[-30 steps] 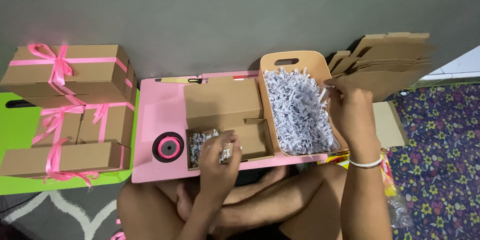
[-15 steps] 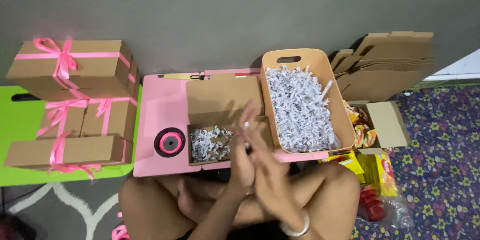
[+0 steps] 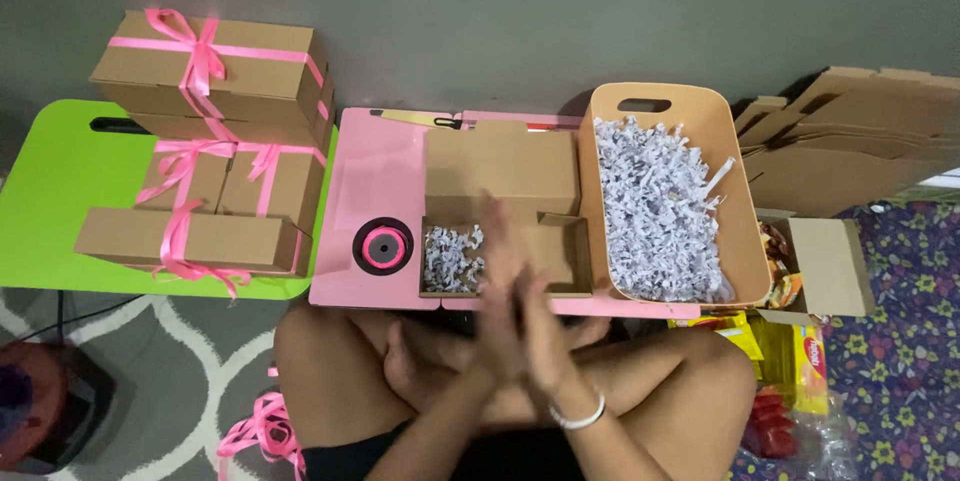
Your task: Folding thin paper strips into small accordion shapes and placing them into a cardboard box as filler.
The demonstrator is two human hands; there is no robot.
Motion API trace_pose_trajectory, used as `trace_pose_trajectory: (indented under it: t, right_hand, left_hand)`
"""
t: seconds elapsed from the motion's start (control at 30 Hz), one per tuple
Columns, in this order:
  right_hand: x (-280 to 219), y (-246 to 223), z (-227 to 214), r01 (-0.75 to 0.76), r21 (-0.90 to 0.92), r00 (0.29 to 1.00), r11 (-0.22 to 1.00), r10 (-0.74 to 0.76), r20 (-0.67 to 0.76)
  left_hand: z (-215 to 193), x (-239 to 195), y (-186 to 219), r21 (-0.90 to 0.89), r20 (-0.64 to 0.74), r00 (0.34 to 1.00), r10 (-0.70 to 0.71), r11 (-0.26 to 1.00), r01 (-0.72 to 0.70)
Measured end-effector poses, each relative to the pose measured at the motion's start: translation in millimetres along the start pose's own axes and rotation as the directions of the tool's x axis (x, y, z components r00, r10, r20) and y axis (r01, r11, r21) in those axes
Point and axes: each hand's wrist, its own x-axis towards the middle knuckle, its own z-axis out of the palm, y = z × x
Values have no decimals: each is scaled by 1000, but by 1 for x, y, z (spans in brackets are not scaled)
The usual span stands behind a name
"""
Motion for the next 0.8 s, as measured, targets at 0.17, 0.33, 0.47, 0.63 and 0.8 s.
trace_pose_trajectory:
  t: [0.17,0.33,0.47,0.63,0.8]
  right_hand:
    - [-31,0,6,77,-34,942,996,-62,331]
    - [-18,15,-12,46,-211,998,976,-38,41]
    - [7,15,-32,79,-623,947,778,-254,-198]
    - [38,-4,-23,77,-718,997,692,-43,66]
    - [57,37,-26,-10,-772,952,635,242,187]
  left_hand:
    - [-55,57,9,-453,-553,775,-305,891,28]
    - [-35,51,25,84,-618,786,-12,993,82]
    - [-50,43,24,740,-302,950,77,647,182]
    - [-94,24,-3,989,-149,980,-132,-37,145]
    - [-110,12,-36,909,-89,970,-227,-418,-15]
